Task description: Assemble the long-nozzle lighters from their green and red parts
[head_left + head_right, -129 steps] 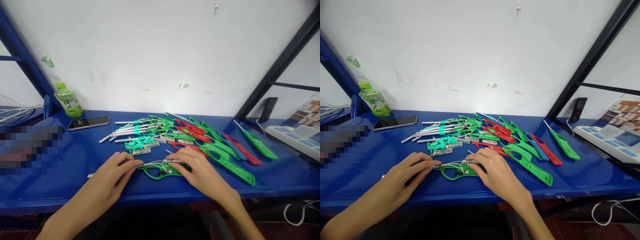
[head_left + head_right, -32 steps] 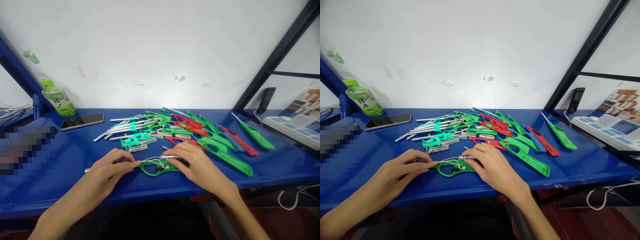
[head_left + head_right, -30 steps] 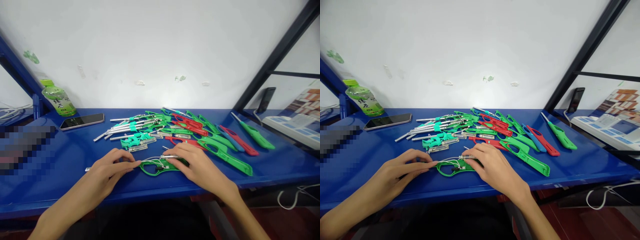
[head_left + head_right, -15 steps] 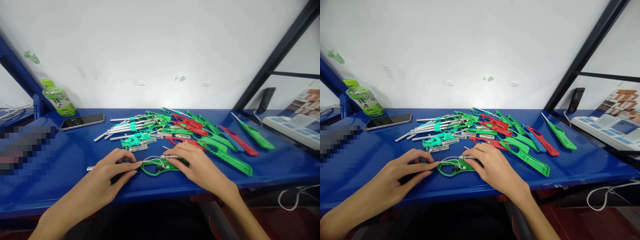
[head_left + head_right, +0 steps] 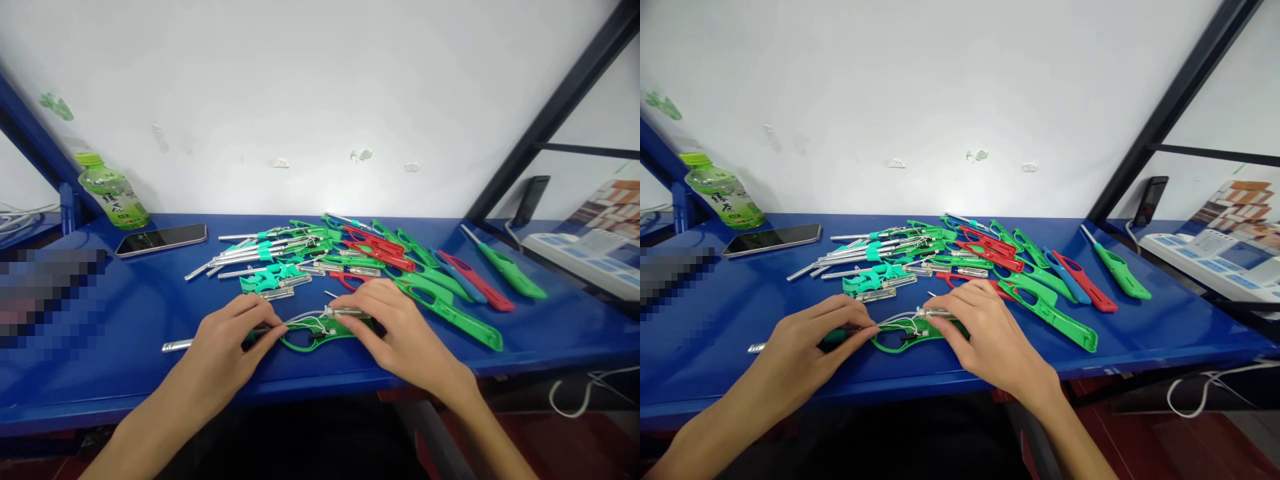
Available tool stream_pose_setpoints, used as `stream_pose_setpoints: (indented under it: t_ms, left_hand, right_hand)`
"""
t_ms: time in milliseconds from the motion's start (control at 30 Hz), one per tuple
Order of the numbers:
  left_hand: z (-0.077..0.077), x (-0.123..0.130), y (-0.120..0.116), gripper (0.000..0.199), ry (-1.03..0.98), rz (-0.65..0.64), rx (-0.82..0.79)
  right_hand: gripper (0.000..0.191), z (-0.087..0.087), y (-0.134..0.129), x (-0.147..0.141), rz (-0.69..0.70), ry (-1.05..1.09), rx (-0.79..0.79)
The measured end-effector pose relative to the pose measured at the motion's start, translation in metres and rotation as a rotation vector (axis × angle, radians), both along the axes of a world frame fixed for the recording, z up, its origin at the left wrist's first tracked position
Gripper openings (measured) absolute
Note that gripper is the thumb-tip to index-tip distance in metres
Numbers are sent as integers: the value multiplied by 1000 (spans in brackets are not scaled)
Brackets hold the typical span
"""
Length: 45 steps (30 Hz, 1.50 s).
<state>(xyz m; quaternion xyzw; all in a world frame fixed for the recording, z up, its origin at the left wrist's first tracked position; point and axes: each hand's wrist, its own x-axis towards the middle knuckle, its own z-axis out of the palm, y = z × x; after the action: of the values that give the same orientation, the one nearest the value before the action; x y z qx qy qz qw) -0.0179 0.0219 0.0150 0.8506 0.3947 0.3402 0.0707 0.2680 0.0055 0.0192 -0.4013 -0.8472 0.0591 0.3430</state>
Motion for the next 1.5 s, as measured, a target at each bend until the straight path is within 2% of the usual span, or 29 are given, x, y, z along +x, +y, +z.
stream_pose_setpoints:
  t_ms: [133,267,600,1267,1500]
  left_hand:
    - [-3,2,1,29,4,15,33]
    - [-5,5,-1,34,21,-31,93]
    - [-12,3,-5,25,50,-68,131]
    - [-7,4,-4,26,77,-154,176]
    - [-10,4,-5,29,157,-95,196]
  right_hand:
    - [13,2,-1,0,39,12,-20]
    - [13,3,-1,-1,30,5,-24]
    - [10,1,0,-1,10,-16,-54]
    - [11,-1,1,0,-2,-47,-39]
    - [11,-1,2,-1,6,-51,-42]
